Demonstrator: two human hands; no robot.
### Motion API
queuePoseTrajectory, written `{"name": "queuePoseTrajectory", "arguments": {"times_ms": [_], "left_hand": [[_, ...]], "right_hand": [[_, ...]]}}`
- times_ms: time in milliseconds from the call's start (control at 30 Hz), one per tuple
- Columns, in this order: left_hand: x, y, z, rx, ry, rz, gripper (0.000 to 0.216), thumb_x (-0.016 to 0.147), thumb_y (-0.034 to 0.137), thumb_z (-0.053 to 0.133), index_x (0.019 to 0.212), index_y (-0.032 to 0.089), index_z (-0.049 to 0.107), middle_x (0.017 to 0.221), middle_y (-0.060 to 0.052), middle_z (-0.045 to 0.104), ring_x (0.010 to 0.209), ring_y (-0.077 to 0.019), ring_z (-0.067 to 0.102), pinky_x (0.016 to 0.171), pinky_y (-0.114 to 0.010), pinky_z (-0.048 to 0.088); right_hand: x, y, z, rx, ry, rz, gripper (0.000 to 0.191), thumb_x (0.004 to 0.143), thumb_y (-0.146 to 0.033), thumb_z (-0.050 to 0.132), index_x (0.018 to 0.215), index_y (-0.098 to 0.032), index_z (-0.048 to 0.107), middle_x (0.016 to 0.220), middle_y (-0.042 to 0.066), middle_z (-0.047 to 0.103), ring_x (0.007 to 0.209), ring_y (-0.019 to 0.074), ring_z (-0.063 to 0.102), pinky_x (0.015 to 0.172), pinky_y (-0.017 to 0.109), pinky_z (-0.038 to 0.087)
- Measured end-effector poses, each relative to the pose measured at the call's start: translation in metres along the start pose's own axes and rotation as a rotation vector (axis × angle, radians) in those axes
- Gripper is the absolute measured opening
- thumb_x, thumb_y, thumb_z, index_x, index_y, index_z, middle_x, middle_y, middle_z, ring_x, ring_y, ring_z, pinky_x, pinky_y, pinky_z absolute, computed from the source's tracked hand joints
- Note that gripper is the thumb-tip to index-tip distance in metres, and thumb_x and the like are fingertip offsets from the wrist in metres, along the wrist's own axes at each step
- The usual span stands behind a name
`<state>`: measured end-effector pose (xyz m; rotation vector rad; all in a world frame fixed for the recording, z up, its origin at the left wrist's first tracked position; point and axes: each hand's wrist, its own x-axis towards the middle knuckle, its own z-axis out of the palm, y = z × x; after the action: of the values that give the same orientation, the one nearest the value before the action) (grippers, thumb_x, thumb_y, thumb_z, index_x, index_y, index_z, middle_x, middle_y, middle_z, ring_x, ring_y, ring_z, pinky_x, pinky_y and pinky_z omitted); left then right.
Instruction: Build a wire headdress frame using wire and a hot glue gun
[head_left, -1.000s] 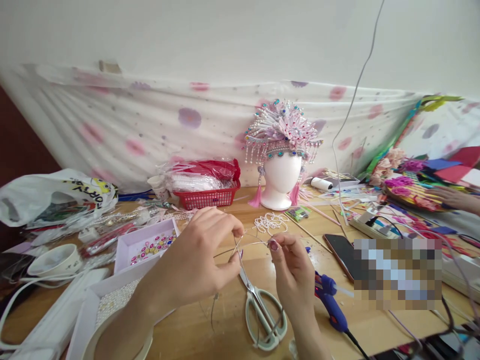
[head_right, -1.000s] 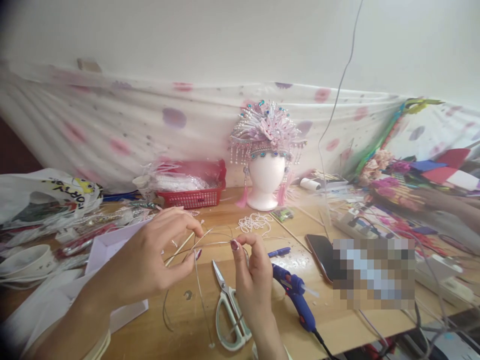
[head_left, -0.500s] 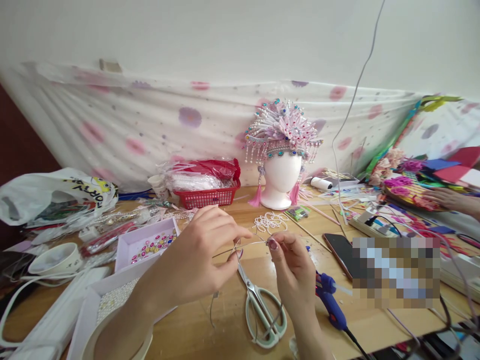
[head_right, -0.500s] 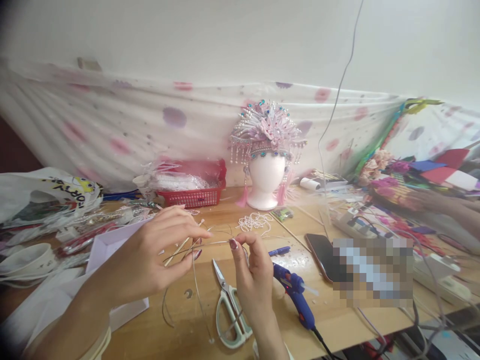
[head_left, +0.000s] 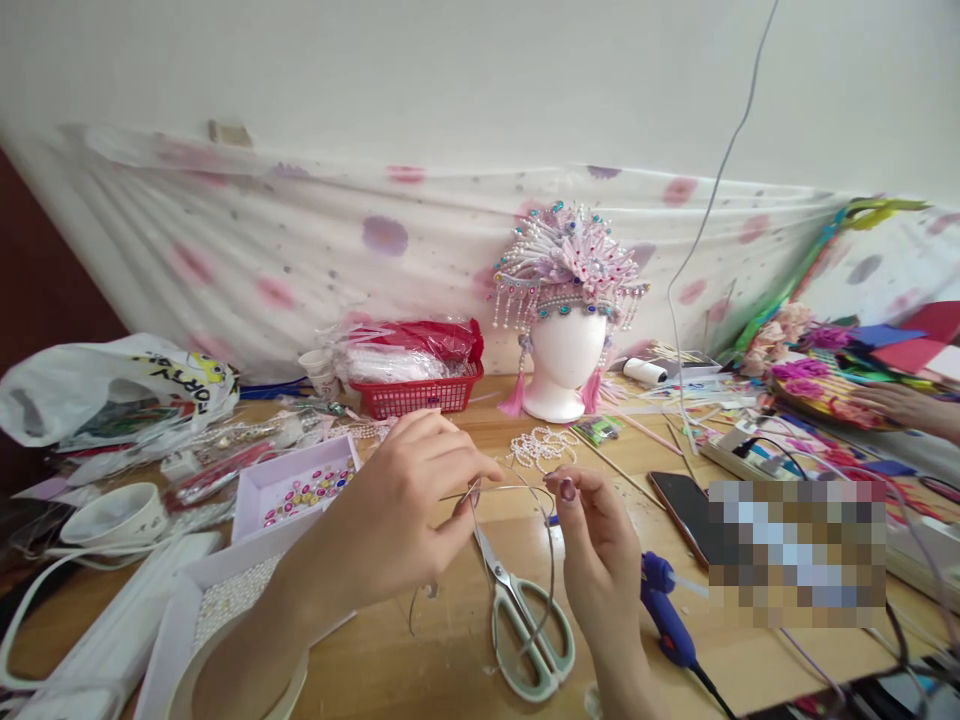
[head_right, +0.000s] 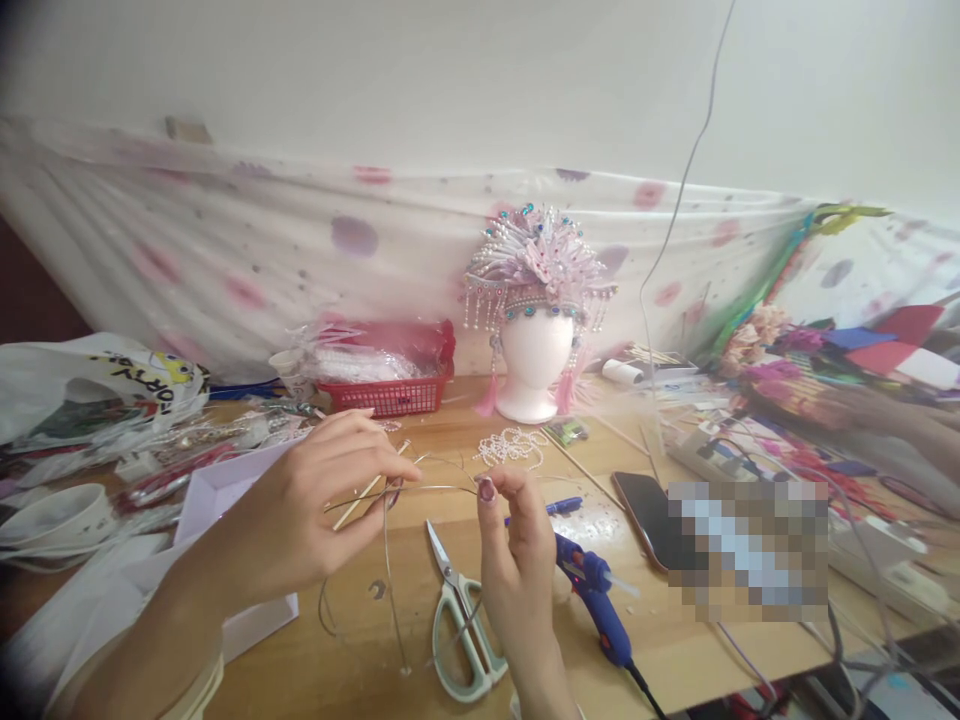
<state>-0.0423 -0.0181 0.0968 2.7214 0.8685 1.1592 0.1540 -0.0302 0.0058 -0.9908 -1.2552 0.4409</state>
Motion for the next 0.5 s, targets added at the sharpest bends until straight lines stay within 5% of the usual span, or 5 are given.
{"name": "queuePoseTrajectory", "arguments": {"times_ms": [500], "left_hand": [[0.005,-0.020,0.000,0.099,0.046,-0.005,0.032,0.085,0.001,0.050,0.107,0.020,0.064,0.092,-0.002,0.065,0.091,-0.0191,0.054,0.088,-0.038,0.046]], "right_hand": [[-0.002,0.009,-0.003,0.037,0.029,0.134,0.023,0.094,-0.046,0.061,0.094,-0.024,0.063,0.087,0.001,0.065,0.084,0.0183,0.060,0.074,0.031,0.046]]}}
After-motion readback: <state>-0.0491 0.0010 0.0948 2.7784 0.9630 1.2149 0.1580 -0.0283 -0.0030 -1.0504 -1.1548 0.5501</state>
